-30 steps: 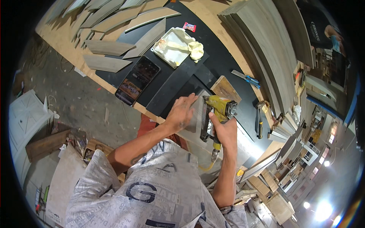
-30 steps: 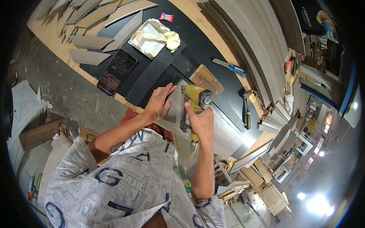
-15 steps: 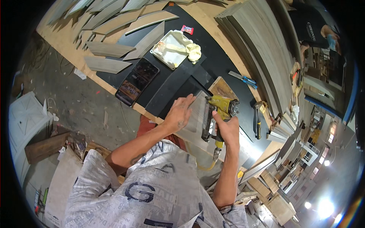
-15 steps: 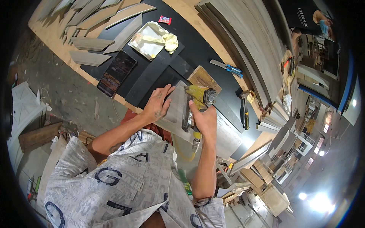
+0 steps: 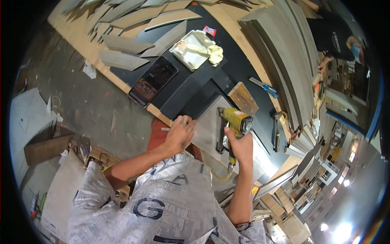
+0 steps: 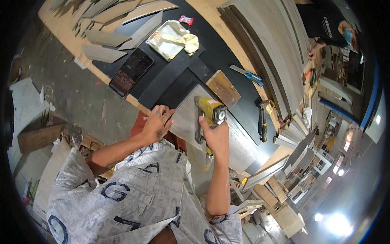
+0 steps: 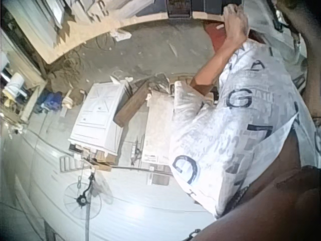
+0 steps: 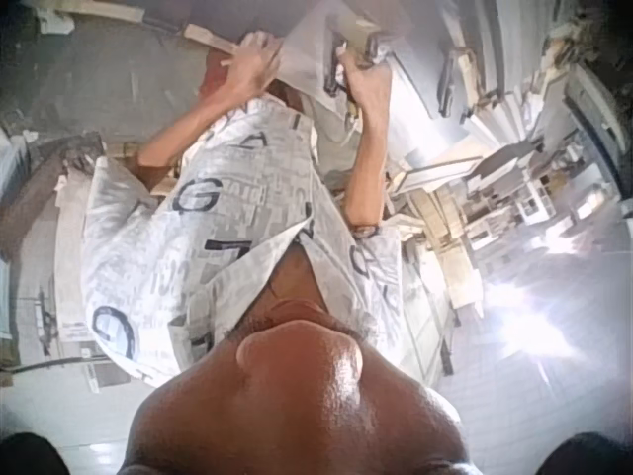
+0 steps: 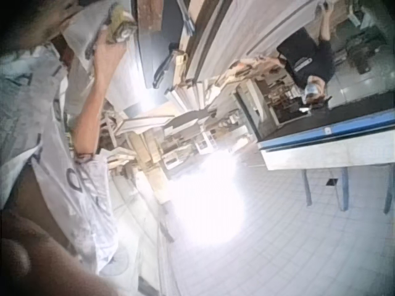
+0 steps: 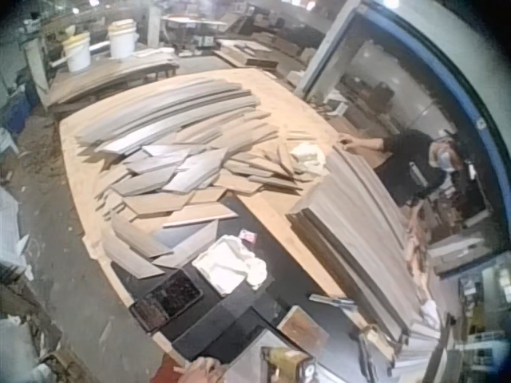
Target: Assembling wooden furniture panels using a hammer and a nail gun.
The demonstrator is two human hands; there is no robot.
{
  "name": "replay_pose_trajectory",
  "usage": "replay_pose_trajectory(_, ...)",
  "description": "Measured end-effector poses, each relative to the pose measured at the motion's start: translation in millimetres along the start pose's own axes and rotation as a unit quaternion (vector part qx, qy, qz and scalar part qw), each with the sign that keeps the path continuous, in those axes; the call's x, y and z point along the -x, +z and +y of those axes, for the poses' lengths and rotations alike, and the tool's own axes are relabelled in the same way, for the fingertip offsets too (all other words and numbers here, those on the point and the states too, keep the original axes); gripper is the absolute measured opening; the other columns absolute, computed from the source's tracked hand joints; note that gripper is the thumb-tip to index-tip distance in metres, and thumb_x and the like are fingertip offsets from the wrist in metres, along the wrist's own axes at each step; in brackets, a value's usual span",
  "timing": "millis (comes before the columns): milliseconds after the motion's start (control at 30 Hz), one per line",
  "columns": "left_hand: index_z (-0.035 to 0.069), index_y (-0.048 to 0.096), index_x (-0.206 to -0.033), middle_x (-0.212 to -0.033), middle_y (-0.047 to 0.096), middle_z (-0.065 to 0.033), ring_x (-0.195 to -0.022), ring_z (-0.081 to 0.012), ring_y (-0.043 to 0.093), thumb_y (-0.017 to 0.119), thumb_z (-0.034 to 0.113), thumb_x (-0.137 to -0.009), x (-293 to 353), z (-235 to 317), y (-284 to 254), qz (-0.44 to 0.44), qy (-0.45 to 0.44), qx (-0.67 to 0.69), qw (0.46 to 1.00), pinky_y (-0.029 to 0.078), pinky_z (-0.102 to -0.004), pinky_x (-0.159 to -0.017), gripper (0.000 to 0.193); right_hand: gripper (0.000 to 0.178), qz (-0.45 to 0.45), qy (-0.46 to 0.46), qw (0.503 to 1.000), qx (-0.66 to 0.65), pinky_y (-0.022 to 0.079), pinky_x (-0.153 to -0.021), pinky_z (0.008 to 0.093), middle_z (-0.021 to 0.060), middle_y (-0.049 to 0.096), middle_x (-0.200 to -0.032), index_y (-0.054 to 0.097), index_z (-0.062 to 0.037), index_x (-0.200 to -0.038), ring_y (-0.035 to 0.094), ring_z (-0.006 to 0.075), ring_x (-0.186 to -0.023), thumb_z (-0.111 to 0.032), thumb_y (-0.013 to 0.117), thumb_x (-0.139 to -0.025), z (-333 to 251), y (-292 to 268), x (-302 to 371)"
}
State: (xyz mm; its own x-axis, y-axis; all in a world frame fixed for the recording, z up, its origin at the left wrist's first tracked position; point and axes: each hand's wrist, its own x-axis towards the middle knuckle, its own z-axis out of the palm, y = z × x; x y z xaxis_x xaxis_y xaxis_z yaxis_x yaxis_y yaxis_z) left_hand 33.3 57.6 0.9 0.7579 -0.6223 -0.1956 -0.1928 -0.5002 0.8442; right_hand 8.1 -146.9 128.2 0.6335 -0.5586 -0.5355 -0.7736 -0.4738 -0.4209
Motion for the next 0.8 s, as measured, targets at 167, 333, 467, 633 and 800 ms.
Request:
replay_pose_trajectory(167, 0.000, 0.063, -0.121, -0.105, 0.057, -0.0135, -0.098, -0.0331, 0.051, 0.071, 0.007, -0.083, 3, -3, 9, 0.058, 0.040, 0.017, 0.997, 0.044, -0.0414, -0.086, 0.040, 0.046, -0.059, 0.060, 0.996, -0.034, 0.053, -0.080, 0.0412, 0.0227, 0.073, -0.092, 0.070, 0.0068, -0.105, 0.072, 0.0342, -0.086, -0.033, 0.076, -0.083, 2, 13, 20)
replay_pose_trajectory(333, -0.002, 0.063, -0.121, -0.104, 0.056, -0.0143, -0.096, -0.0329, 0.051, 0.069, 0.007, -0.084, 6, -1, 9, 0.067, 0.052, 0.010, 0.996, 0.044, -0.0413, -0.086, 0.038, 0.050, -0.027, 0.033, 0.999, 0.001, 0.053, -0.084, 0.0430, 0.0264, 0.072, -0.093, 0.071, 0.0085, -0.101, 0.072, 0.0377, -0.090, -0.037, 0.077, -0.081, 11, 20, 23)
replay_pose_trajectory(467, -0.003, 0.062, -0.121, -0.104, 0.056, -0.0145, -0.096, -0.0327, 0.050, 0.068, 0.008, -0.086, 8, -3, 11, 0.067, 0.060, 0.013, 0.996, 0.043, -0.0410, -0.086, 0.037, 0.050, -0.032, 0.033, 0.999, -0.010, 0.053, -0.083, 0.0436, 0.0267, 0.072, -0.091, 0.071, 0.0089, -0.101, 0.071, 0.0380, -0.090, -0.037, 0.077, -0.081, 7, 20, 26)
replay_pose_trajectory(633, -0.003, 0.062, -0.122, -0.103, 0.056, -0.0145, -0.097, -0.0327, 0.050, 0.066, 0.009, -0.087, 13, -8, 8, 0.066, 0.056, 0.013, 0.996, 0.043, -0.0409, -0.086, 0.037, 0.047, -0.075, 0.084, 0.993, 0.029, 0.054, -0.080, 0.0434, 0.0265, 0.072, -0.089, 0.070, 0.0087, -0.100, 0.072, 0.0385, -0.086, -0.034, 0.076, -0.082, -12, 21, 28)
replay_pose_trajectory(800, -0.003, 0.062, -0.121, -0.103, 0.056, -0.0159, -0.096, -0.0349, 0.050, 0.065, 0.009, -0.088, 4, 4, 2, 0.055, 0.060, -0.001, 0.997, 0.043, -0.0428, -0.086, 0.035, 0.049, -0.029, 0.028, 0.999, 0.006, 0.054, -0.077, 0.0458, 0.0262, 0.072, -0.087, 0.070, 0.0072, -0.100, 0.071, 0.0405, -0.086, -0.038, 0.074, -0.082, 4, 18, 28)
